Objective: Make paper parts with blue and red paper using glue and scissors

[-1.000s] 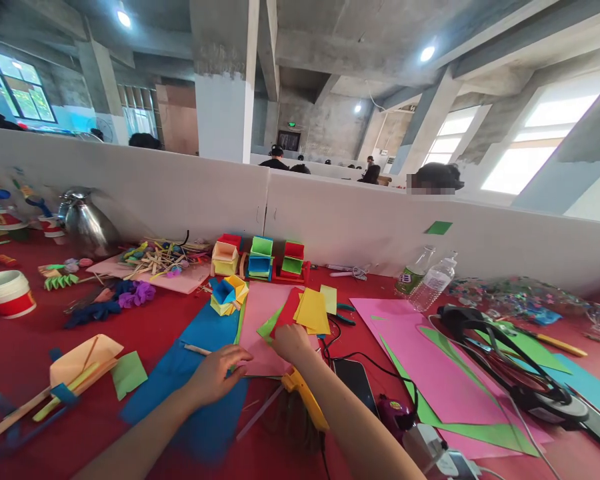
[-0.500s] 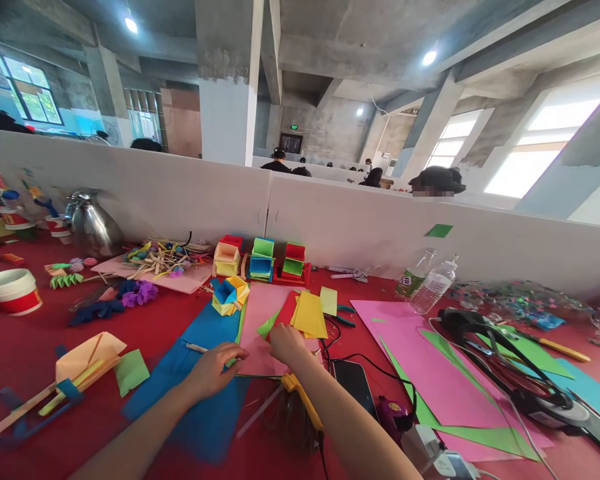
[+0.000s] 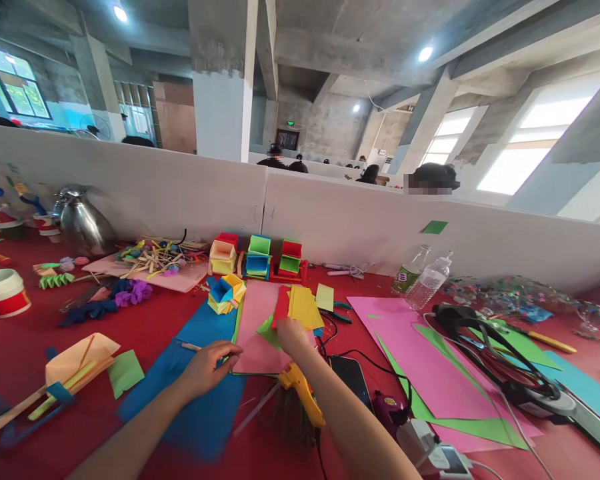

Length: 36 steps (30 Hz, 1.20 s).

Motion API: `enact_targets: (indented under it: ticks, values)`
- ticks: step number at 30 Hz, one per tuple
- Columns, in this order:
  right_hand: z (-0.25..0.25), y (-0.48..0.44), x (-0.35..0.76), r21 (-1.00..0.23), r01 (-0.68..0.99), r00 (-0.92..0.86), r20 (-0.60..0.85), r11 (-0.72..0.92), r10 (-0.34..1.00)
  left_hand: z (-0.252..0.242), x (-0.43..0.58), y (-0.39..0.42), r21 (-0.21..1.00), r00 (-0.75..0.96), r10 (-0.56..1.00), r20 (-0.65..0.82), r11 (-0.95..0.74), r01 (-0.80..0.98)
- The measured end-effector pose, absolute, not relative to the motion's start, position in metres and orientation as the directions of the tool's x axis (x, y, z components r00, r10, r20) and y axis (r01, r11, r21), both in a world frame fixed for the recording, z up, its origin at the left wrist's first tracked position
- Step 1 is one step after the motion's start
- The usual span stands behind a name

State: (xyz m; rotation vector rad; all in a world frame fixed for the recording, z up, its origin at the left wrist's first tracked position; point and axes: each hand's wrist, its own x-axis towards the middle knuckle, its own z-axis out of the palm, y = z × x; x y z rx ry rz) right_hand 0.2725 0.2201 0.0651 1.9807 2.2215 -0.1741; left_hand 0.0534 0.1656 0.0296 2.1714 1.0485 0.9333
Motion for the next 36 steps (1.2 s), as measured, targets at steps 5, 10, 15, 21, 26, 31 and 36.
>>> enact_targets:
  ticks: [5,10,15,21,26,31,36]
  values:
    - [0.071,0.226,0.285,-0.03,0.999,-0.022,-0.172,0.017,0.985,0.03,0.053,0.165,0.728,0.437,0.833,0.338,-0.526,0.44]
    - [0.09,0.223,0.289,-0.108,0.993,0.038,-0.016,-0.04,0.999,0.024,0.054,0.167,0.719,0.435,0.835,0.336,-0.526,0.454]
    - [0.13,0.197,0.276,-0.189,0.982,0.019,0.202,0.02,0.979,0.031,0.055,0.166,0.64,0.359,0.833,0.42,-0.553,0.534]
    - [0.12,0.104,0.249,-0.313,0.788,-0.28,0.585,0.53,0.761,0.059,0.048,0.126,0.201,0.287,0.583,0.76,-0.631,0.749]
    - [0.083,0.063,0.238,-0.378,0.638,-0.383,0.601,0.671,0.702,0.049,0.025,0.09,-0.025,0.424,0.557,0.714,-0.584,0.811]
    - [0.081,0.081,0.243,-0.484,0.571,-0.423,0.518,0.663,0.743,0.03,0.008,0.077,0.012,0.381,0.635,0.671,-0.524,0.852]
    - [0.08,0.093,0.247,-0.481,0.619,-0.481,0.393,0.62,0.784,0.01,-0.011,0.068,0.052,0.369,0.673,0.641,-0.518,0.854]
